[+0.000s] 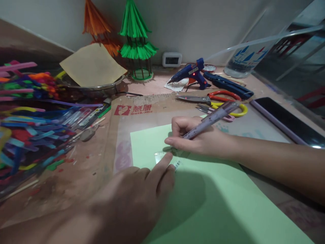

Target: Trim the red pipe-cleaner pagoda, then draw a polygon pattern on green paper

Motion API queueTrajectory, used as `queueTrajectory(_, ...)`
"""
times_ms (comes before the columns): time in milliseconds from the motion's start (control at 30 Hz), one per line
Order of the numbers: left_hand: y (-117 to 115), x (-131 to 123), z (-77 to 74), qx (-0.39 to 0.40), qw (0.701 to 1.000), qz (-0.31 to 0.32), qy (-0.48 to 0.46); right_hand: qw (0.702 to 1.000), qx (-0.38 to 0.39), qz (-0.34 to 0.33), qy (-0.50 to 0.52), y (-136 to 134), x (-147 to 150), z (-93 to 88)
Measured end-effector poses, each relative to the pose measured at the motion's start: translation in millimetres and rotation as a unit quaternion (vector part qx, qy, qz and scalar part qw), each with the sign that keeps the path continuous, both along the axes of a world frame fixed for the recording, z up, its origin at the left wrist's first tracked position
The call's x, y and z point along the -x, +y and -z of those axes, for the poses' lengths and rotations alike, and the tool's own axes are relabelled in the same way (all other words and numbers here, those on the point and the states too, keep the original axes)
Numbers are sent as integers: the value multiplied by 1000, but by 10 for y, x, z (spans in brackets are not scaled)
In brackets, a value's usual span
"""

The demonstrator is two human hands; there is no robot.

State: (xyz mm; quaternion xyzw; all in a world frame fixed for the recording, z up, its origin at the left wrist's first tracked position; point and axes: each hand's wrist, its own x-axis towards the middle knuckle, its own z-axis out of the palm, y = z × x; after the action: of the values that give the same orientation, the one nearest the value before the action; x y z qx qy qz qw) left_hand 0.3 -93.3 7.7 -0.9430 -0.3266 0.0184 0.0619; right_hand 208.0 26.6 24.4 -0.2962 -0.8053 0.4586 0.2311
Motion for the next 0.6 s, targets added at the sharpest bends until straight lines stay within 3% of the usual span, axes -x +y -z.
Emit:
queueTrajectory(300, 16, -7, -48, -69, 998, 3, -13, 999, 41, -25, -6, 11, -5, 21)
queueTrajectory(600, 21, -14, -83, -43, 999, 0, -7, 995, 89, -47, 2, 20, -7, 15)
